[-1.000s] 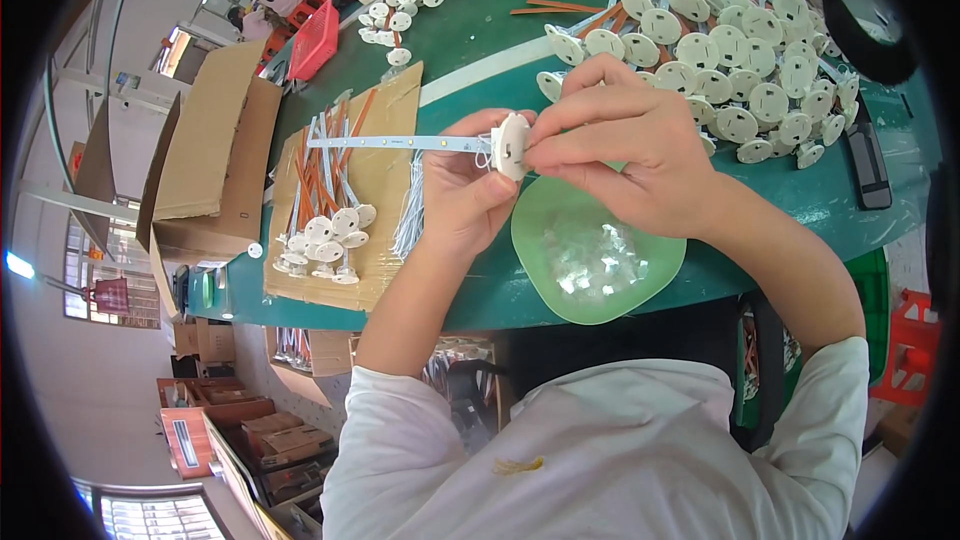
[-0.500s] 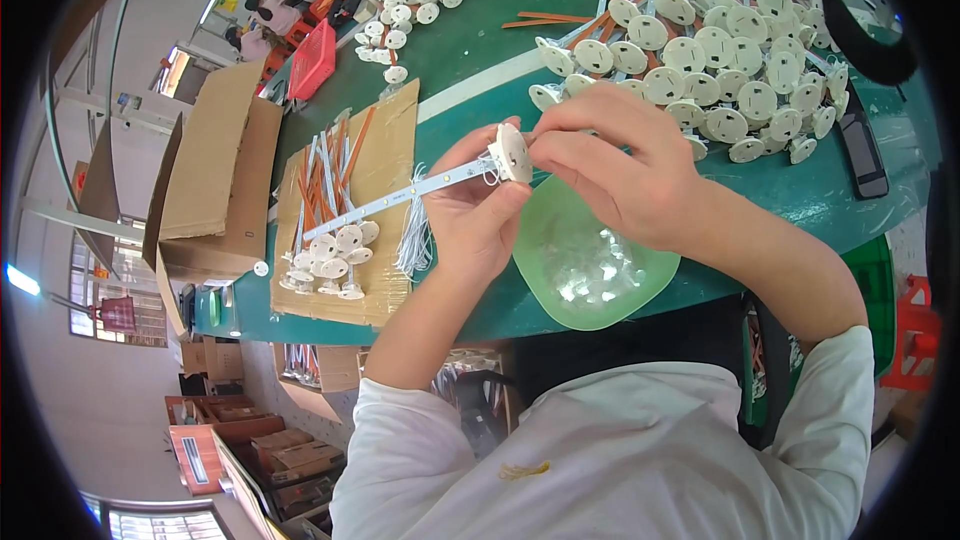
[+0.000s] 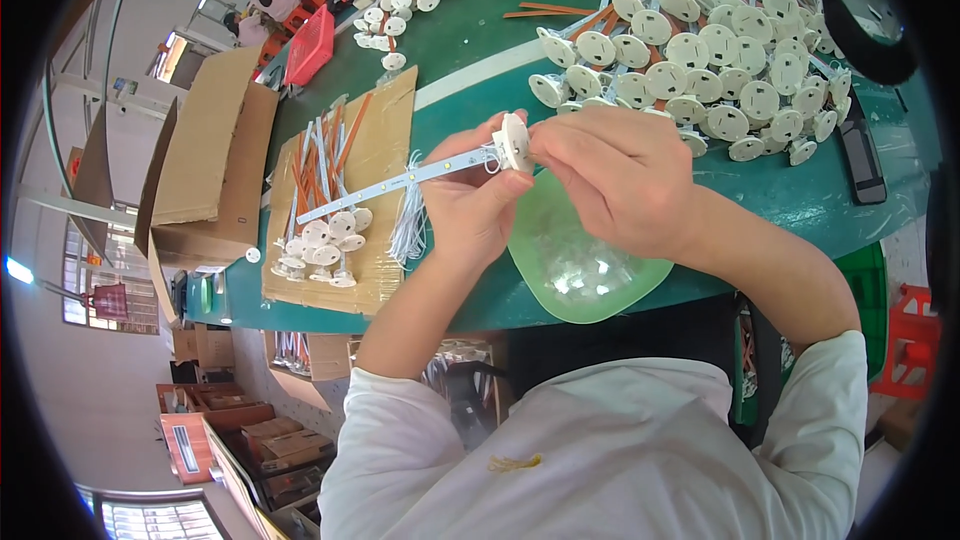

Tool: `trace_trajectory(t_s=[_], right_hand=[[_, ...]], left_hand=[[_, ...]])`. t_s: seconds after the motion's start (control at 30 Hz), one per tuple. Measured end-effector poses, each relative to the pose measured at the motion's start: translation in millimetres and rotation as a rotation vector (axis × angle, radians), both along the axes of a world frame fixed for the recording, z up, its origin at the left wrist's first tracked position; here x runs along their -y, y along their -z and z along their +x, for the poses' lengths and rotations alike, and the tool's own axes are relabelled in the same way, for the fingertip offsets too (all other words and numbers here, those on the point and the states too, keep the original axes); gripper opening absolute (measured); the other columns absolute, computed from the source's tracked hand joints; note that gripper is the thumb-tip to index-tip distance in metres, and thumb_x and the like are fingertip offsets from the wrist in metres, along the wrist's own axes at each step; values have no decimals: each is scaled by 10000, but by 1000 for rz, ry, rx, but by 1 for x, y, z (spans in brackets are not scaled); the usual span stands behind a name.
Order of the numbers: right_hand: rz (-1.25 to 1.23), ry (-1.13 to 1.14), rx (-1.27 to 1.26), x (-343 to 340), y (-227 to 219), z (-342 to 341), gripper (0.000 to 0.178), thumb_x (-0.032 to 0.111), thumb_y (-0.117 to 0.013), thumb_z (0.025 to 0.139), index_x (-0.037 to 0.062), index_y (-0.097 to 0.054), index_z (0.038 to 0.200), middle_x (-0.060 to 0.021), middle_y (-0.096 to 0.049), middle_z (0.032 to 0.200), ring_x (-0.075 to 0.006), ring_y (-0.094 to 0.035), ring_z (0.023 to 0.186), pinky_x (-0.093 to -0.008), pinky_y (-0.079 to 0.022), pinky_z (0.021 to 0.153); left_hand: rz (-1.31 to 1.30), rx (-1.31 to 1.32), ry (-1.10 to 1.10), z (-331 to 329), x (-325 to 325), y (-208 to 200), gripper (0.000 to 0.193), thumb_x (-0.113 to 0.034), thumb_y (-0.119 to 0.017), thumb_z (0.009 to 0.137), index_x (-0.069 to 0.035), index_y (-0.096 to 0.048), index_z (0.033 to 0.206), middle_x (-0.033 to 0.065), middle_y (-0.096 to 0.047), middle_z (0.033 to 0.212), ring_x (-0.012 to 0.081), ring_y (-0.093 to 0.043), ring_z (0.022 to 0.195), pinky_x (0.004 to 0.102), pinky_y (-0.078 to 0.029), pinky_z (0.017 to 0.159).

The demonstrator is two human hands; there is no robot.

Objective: Assembling small white plastic components onto an LED strip by snapping on translucent clips manually.

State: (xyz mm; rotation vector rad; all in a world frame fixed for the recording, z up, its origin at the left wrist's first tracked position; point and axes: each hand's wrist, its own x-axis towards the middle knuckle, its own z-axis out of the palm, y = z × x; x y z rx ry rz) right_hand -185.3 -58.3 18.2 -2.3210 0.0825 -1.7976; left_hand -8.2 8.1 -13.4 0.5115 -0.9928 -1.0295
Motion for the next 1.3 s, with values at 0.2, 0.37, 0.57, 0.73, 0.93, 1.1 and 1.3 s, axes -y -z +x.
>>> trace_trajectory(t_s=[0.2, 0.37, 0.57, 0.73, 0.93, 1.1, 1.3], right_hand=[[11, 20, 17, -1, 4, 3, 183, -56, -721, 765, -41, -668, 939, -142, -713, 863, -273, -692, 674, -321, -543, 543], [89, -21, 9, 4, 6, 2, 165, -50, -723, 783, -20, -684, 940, -130, -724, 879, -261, -712, 704, -306, -567, 585], [190, -60, 4, 5, 8, 2, 156, -63, -706, 793, 2, -689, 935, -118, -719, 855, -239, -706, 695, -295, -558, 587], [118, -15, 9, 4, 6, 1, 158, -74, -697, 777, 11, -672, 907, -103, -696, 804, -241, -679, 652, -305, -528, 557], [131, 32, -13, 1, 5, -2, 149, -72, -690, 772, 18, -663, 887, -92, -681, 783, -243, -657, 622, -318, -499, 526], [145, 51, 10, 5, 16, 12, 150, -31, -719, 790, 27, -688, 925, -97, -702, 821, -250, -680, 667, -311, -534, 577], [93, 53, -63, 18, 15, 1, 163, 21, -746, 830, 26, -696, 985, -113, -720, 899, -248, -701, 733, -306, -560, 643]], left_hand=[[-2, 39, 19, 0, 4, -2, 478, 99, -792, 764, -58, -656, 1195, 177, -645, 1280, 283, -634, 1182, 467, -526, 1024], [41, -67, 103, 5, 7, -1, 443, 86, -767, 792, -61, -663, 1197, 168, -640, 1284, 263, -619, 1203, 432, -533, 1019], [62, -79, 132, 1, 5, -3, 453, 93, -752, 799, -60, -658, 1215, 163, -641, 1279, 244, -612, 1213, 390, -523, 1030], [74, 14, 77, -5, 4, -2, 418, -87, -798, 842, -90, -643, 1230, 132, -632, 1309, 207, -629, 1169, 338, -528, 1008], [91, 0, 82, -9, 6, 1, 417, -64, -785, 848, -84, -638, 1237, 145, -623, 1316, 217, -623, 1175, 355, -518, 1016], [167, 130, -91, 1, 7, -17, 443, 114, -706, 820, 50, -608, 1248, 172, -672, 1210, 231, -659, 1104, 367, -527, 980], [295, 778, -331, 68, 0, -95, 328, -84, -716, 904, 33, -647, 1203, 115, -735, 1028, 162, -692, 976, 296, -531, 908]])
